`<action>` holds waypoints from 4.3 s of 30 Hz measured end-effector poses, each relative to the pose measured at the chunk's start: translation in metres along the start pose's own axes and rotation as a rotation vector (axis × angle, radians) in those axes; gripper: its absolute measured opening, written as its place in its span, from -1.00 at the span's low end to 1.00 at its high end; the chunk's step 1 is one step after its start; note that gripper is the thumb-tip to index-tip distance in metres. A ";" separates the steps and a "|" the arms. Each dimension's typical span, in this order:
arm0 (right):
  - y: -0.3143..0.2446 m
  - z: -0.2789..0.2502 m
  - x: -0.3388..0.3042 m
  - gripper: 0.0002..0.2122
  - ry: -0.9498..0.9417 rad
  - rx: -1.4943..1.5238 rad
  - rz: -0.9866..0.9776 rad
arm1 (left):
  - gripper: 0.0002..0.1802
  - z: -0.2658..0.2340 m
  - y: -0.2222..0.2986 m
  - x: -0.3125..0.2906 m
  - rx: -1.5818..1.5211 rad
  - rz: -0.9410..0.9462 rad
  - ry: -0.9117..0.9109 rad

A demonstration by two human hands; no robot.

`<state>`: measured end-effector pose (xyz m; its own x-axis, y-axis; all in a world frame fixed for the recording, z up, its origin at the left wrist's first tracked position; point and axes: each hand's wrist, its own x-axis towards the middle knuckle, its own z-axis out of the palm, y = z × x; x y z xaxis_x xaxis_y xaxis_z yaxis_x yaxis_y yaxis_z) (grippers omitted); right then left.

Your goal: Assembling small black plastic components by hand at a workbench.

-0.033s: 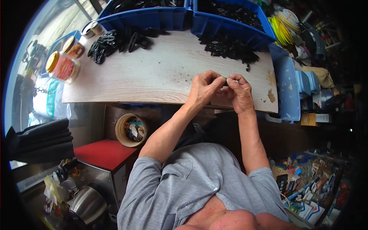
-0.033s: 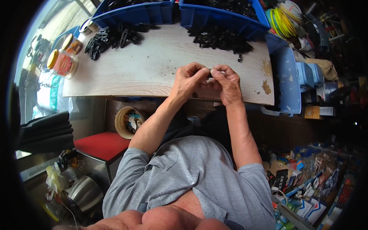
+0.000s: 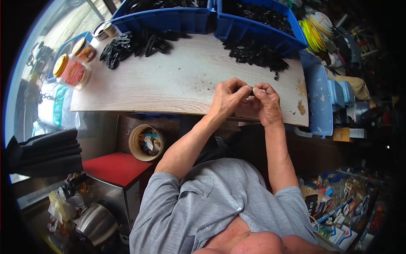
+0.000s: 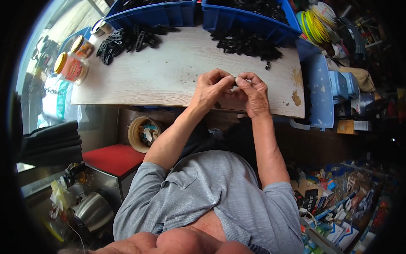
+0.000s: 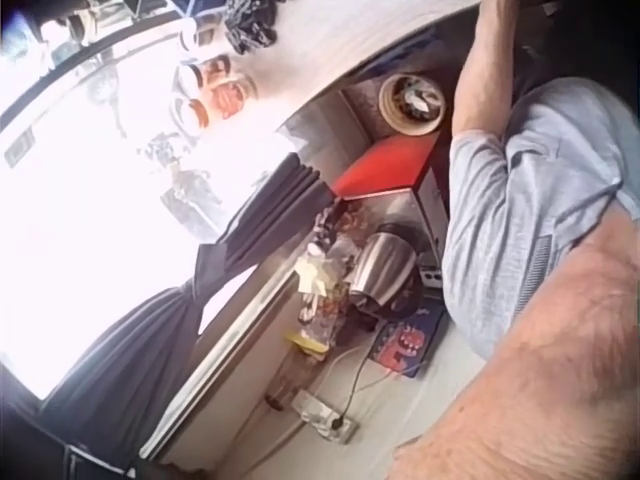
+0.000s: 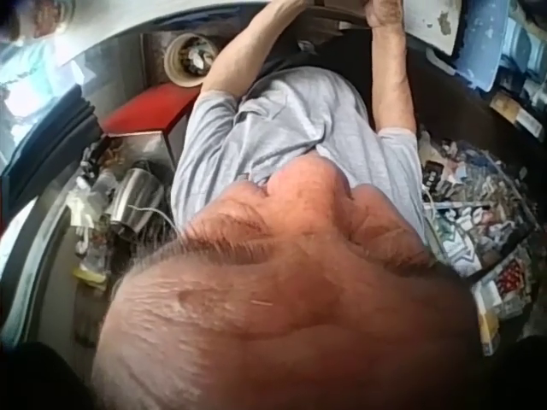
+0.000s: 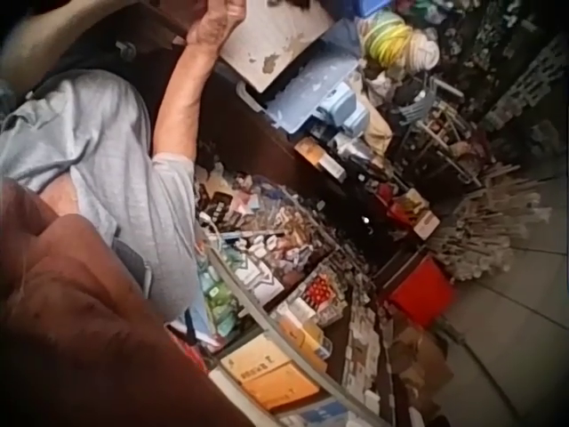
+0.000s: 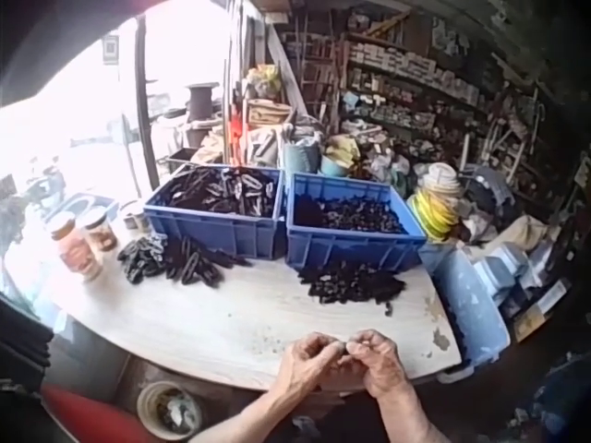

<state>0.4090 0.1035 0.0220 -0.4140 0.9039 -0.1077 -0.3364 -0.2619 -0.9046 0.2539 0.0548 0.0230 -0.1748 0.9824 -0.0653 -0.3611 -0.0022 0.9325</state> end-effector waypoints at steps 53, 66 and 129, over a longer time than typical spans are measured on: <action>-0.064 -0.072 0.049 -0.75 0.667 -0.544 0.224 | -0.67 -0.129 0.034 0.008 1.189 0.822 0.422; -0.055 -0.062 0.065 -0.76 0.556 -1.010 0.194 | -0.76 -0.030 0.002 -0.049 0.388 0.215 0.073; 0.007 0.010 0.002 -0.88 -0.084 -0.033 0.004 | -0.75 -0.032 0.015 -0.019 0.002 -0.061 -0.112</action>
<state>0.3976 0.1001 0.0199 -0.4849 0.8711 -0.0775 -0.3072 -0.2526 -0.9175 0.2228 0.0301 0.0269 -0.0488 0.9955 -0.0815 -0.3663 0.0581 0.9287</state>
